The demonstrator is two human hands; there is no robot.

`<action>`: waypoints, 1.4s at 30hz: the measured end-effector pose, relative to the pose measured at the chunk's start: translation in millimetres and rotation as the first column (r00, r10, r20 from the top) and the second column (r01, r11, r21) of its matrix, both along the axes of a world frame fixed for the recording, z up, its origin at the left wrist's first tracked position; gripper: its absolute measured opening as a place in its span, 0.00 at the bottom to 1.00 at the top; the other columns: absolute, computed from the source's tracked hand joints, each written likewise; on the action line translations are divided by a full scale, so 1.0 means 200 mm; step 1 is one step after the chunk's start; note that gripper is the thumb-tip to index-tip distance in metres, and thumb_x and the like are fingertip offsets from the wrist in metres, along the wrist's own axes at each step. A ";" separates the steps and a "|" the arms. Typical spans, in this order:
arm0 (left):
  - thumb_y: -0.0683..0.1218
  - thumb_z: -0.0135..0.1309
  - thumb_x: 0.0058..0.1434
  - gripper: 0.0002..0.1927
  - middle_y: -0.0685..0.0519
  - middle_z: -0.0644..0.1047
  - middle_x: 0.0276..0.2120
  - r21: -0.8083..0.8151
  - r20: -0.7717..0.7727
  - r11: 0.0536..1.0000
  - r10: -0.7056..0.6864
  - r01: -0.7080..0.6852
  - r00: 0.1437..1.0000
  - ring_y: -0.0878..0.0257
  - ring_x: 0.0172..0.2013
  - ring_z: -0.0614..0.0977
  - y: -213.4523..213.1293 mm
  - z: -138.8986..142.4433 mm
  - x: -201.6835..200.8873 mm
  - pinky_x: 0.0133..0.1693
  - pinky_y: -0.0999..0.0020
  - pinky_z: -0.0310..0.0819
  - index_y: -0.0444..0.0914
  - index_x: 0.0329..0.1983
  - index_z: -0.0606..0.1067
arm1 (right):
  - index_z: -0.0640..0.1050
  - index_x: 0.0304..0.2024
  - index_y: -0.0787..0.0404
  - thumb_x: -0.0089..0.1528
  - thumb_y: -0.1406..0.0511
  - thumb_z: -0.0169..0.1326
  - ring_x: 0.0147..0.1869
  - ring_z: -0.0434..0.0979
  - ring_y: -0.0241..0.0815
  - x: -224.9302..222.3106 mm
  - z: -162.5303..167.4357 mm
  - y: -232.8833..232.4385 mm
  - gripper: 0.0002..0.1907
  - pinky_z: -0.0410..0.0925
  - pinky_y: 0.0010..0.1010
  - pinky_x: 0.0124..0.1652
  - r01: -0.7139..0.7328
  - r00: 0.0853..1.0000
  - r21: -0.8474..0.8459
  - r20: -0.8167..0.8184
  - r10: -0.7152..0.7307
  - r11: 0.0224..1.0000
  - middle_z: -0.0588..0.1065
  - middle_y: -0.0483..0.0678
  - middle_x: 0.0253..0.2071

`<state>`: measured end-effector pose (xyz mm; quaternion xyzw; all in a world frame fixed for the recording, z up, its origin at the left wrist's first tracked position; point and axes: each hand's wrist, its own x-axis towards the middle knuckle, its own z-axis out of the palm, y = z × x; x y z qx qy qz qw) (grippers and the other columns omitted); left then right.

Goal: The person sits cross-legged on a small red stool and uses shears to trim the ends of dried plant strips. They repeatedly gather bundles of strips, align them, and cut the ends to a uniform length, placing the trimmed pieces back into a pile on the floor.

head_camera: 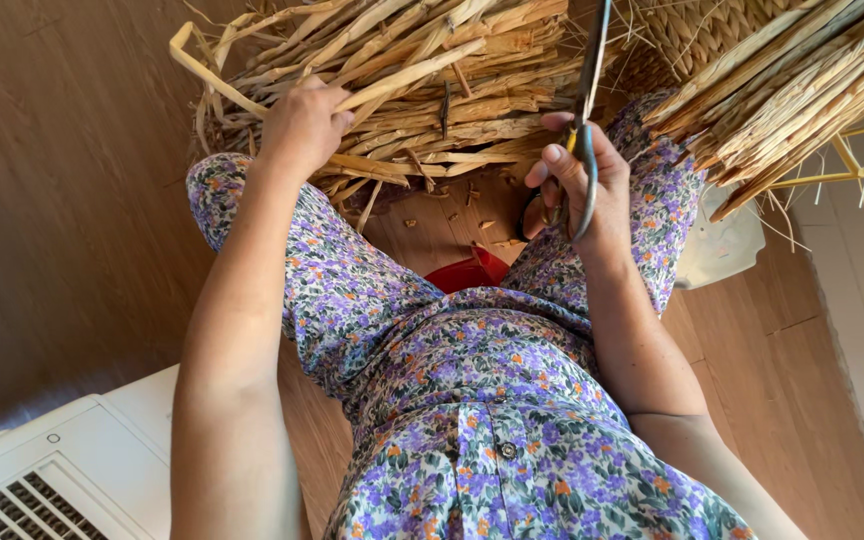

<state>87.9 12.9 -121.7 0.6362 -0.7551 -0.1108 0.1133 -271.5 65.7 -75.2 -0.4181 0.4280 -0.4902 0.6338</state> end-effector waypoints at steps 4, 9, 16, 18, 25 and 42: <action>0.51 0.52 0.73 0.14 0.55 0.81 0.29 0.215 -0.374 0.970 0.191 -0.116 0.907 0.69 0.20 0.76 0.13 0.09 -0.10 0.20 0.73 0.68 0.40 0.56 0.77 | 0.73 0.58 0.62 0.66 0.65 0.59 0.24 0.72 0.30 0.06 -0.06 0.00 0.19 0.65 0.21 0.23 0.005 1.000 0.072 0.001 -0.005 0.997 0.80 0.48 0.34; 0.52 0.50 0.73 0.15 0.56 0.79 0.29 0.220 -0.815 0.973 0.147 0.065 0.560 0.74 0.25 0.80 0.52 0.07 -0.41 0.20 0.80 0.73 0.41 0.55 0.78 | 0.68 0.63 0.60 0.65 0.67 0.64 0.36 0.75 0.31 0.16 -0.08 0.04 0.26 0.70 0.21 0.38 -0.014 0.988 -0.001 0.155 0.014 1.000 0.81 0.52 0.49; 0.52 0.53 0.72 0.13 0.52 0.79 0.35 0.240 -0.842 0.949 0.098 0.205 0.531 0.67 0.29 0.79 0.76 0.00 -0.65 0.28 0.74 0.77 0.39 0.49 0.79 | 0.69 0.64 0.60 0.64 0.73 0.66 0.39 0.76 0.35 0.14 0.00 0.08 0.28 0.71 0.26 0.41 0.086 0.960 -0.136 0.274 -0.046 0.987 0.78 0.47 0.40; 0.52 0.54 0.71 0.13 0.52 0.78 0.39 0.130 -0.849 0.983 0.042 0.131 0.527 0.67 0.33 0.79 0.74 0.10 -0.66 0.30 0.73 0.77 0.38 0.51 0.78 | 0.70 0.63 0.60 0.63 0.74 0.66 0.38 0.76 0.34 0.14 0.02 0.12 0.29 0.71 0.25 0.40 0.055 0.973 -0.135 0.230 -0.022 0.989 0.77 0.45 0.38; 0.48 0.58 0.72 0.12 0.53 0.78 0.47 -0.216 -0.872 0.976 -0.197 0.009 0.448 0.68 0.40 0.80 0.64 0.51 -0.70 0.41 0.75 0.78 0.36 0.52 0.78 | 0.72 0.62 0.60 0.64 0.71 0.67 0.51 0.73 0.30 0.18 0.11 0.25 0.26 0.69 0.24 0.52 -0.134 0.989 -0.261 0.020 0.144 0.956 0.74 0.43 0.49; 0.45 0.61 0.69 0.09 0.59 0.79 0.37 0.128 -0.991 0.991 0.126 -0.044 -0.044 0.77 0.33 0.76 0.56 0.47 -0.75 0.30 0.84 0.65 0.37 0.45 0.75 | 0.66 0.67 0.63 0.57 0.50 0.69 0.56 0.74 0.38 0.18 0.14 0.24 0.44 0.70 0.29 0.55 -0.273 0.873 -0.337 -0.481 0.084 0.901 0.72 0.48 0.54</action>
